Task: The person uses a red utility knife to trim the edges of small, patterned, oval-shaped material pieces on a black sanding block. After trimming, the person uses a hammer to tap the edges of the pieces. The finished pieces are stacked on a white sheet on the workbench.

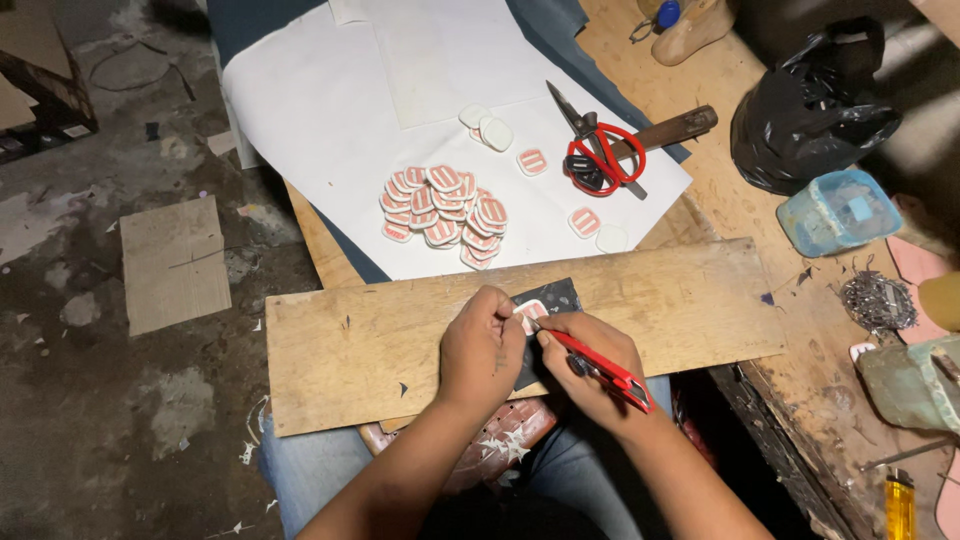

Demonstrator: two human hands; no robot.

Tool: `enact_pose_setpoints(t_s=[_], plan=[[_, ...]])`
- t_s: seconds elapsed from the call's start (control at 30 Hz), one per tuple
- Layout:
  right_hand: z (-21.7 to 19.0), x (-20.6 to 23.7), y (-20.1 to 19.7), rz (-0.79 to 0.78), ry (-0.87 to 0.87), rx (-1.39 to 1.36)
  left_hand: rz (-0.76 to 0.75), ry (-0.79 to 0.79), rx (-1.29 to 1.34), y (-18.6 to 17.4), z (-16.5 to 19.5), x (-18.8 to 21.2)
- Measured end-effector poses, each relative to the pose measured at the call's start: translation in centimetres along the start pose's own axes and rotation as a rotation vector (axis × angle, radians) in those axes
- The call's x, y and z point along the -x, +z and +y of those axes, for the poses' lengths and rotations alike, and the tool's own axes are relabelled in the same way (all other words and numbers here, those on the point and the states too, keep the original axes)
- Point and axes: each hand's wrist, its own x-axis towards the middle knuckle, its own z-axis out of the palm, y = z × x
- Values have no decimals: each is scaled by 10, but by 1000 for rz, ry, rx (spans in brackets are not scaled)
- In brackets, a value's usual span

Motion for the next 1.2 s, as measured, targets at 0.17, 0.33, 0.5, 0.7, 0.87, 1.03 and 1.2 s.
enact_pose_setpoints(t_s=[0.17,0.33,0.5,0.7,0.87,1.03,1.2], plan=[[18,27,7,194,231,-162,6,36,-108,3,5,-13],[58,27,23,254,414,-609,119,330,-290,-5,8,-71],[78,25,24,236,523,-801,154,491,-613,-15,14,-143],[82,17,22,243,598,-778,-235,512,-967,40,16,-200],[84,10,16,219,694,-715,-310,577,-1101,81,15,-237],[85,10,10,200,701,-669,-408,505,-1122,82,23,-234],[83,11,13,399,587,-880,-161,400,-470,50,32,-158]])
